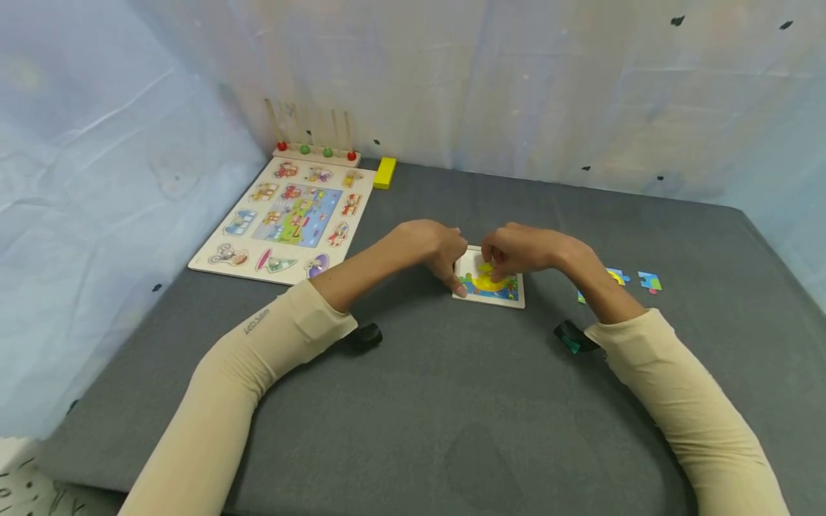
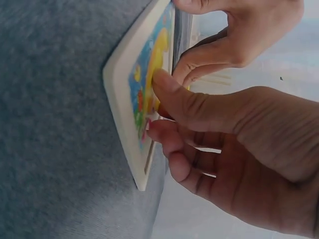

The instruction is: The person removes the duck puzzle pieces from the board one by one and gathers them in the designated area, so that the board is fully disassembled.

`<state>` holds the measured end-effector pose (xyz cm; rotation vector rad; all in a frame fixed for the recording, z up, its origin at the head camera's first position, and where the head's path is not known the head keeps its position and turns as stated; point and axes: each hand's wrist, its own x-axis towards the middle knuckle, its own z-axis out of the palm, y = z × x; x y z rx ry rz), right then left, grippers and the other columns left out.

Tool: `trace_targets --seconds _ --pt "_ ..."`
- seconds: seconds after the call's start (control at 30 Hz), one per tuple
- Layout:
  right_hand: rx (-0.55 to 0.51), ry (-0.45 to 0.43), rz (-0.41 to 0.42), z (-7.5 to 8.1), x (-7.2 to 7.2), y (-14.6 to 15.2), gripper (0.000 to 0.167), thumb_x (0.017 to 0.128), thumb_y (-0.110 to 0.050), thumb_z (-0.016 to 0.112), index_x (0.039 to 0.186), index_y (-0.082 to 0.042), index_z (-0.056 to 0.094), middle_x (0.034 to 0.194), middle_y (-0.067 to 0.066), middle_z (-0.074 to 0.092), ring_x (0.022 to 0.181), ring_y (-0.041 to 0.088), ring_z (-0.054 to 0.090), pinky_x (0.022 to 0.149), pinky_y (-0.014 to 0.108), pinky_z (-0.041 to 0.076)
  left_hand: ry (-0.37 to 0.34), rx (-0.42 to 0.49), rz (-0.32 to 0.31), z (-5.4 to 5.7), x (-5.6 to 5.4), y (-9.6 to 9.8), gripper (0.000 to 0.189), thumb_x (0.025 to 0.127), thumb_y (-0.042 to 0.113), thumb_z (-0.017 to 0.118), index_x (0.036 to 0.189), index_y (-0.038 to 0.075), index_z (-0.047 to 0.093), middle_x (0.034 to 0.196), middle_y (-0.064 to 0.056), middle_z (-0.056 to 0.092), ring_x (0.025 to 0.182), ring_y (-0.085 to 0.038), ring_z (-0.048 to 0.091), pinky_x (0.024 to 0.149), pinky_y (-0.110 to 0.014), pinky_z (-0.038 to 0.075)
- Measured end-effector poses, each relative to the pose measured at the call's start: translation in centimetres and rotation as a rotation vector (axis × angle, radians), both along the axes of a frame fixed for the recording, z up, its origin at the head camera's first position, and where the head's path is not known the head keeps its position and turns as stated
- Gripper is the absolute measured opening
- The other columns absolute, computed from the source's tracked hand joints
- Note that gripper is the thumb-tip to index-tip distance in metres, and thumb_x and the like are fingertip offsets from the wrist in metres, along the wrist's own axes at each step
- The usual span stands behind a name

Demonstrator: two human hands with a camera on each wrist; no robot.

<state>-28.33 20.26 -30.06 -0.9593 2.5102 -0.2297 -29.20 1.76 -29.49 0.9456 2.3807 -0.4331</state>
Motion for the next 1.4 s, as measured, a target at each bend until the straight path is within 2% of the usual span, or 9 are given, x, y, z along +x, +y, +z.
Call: trace_targets --seconds 0.17,0.33,0.63,0.8,0.97,1.03,1.13,1.27,1.4 --pt "-0.003 0.020 -0.027 -0.1 0.0 0.0 0.025 0.093 -0.011 0.080 0.110 -0.001 0.064 0.093 0.011 0.066 0.079 0.019 0.060 0.075 0.034 0.052 -0.004 0.011 -0.005 0.1 0.0 0.1 0.084 0.091 0.075 0.062 0.143 0.009 0.057 0.156 -0.010 0.055 0.155 -0.029 0.040 0.118 -0.044 0.044" --pt "-0.049 0.023 -0.031 0.3 0.2 0.2 0.029 0.090 -0.010 0.082 0.102 -0.003 0.058 0.089 0.010 0.062 0.077 0.019 0.057 0.072 0.033 0.048 -0.012 0.004 0.005 0.1 0.0 0.1 0.087 0.091 0.076 0.062 0.146 0.009 0.055 0.162 -0.011 0.048 0.157 -0.029 0.037 0.120 -0.045 0.043" --pt "-0.185 -0.078 0.053 1.2 -0.4 1.8 0.021 0.096 -0.007 0.074 0.093 -0.007 0.053 0.078 0.007 0.055 0.068 0.013 0.049 0.066 0.028 0.043 -0.010 -0.018 0.009 0.1 0.1 0.2 0.092 0.092 0.076 0.060 0.156 0.011 0.046 0.171 -0.012 0.035 0.163 -0.030 0.025 0.125 -0.047 0.037" --pt "-0.250 -0.072 0.101 2.8 -0.2 3.7 0.016 0.099 -0.009 0.072 0.096 -0.009 0.056 0.078 0.002 0.056 0.070 0.011 0.055 0.067 0.027 0.048 -0.006 -0.022 -0.008 0.0 0.0 0.2 0.095 0.092 0.076 0.059 0.157 0.009 0.044 0.170 -0.013 0.036 0.163 -0.030 0.025 0.127 -0.048 0.035" --pt "-0.183 -0.077 0.017 5.3 0.7 7.0 0.012 0.101 -0.011 0.069 0.100 -0.012 0.058 0.082 0.004 0.063 0.072 0.014 0.061 0.069 0.029 0.052 -0.011 -0.029 -0.006 0.0 0.0 0.2 0.099 0.093 0.075 0.059 0.162 0.008 0.036 0.174 -0.014 0.027 0.164 -0.032 0.020 0.130 -0.051 0.029" --pt "-0.127 -0.116 -0.031 6.0 1.0 8.7 0.009 0.102 -0.010 0.068 0.102 -0.011 0.059 0.082 0.005 0.065 0.072 0.014 0.061 0.068 0.028 0.052 -0.011 -0.035 -0.001 0.0 -0.1 0.2 0.100 0.093 0.075 0.059 0.163 0.009 0.034 0.175 -0.015 0.025 0.164 -0.032 0.021 0.130 -0.051 0.029" --pt "-0.050 -0.225 -0.098 6.1 0.8 11.6 0.007 0.102 -0.007 0.065 0.105 -0.008 0.059 0.081 0.005 0.064 0.070 0.012 0.059 0.068 0.029 0.052 -0.009 -0.040 0.009 0.0 -0.2 0.2 0.101 0.092 0.075 0.060 0.163 0.009 0.034 0.175 -0.015 0.024 0.163 -0.032 0.023 0.129 -0.052 0.030" --pt "-0.016 -0.415 -0.154 5.1 0.0 15.0 0.007 0.102 -0.002 0.062 0.109 -0.001 0.058 0.078 0.006 0.062 0.068 0.013 0.058 0.066 0.032 0.053 -0.014 -0.036 0.004 0.0 -0.2 0.2 0.100 0.092 0.075 0.060 0.163 0.009 0.035 0.174 -0.016 0.027 0.163 -0.033 0.025 0.129 -0.052 0.031" --pt "-0.014 -0.575 -0.194 3.7 -0.8 17.1 0.013 0.102 -0.001 0.062 0.112 0.005 0.057 0.077 0.006 0.062 0.069 0.014 0.059 0.068 0.037 0.056 -0.016 -0.027 -0.004 0.0 -0.1 0.2 0.099 0.093 0.074 0.060 0.162 0.008 0.036 0.173 -0.016 0.029 0.163 -0.033 0.025 0.129 -0.052 0.031"
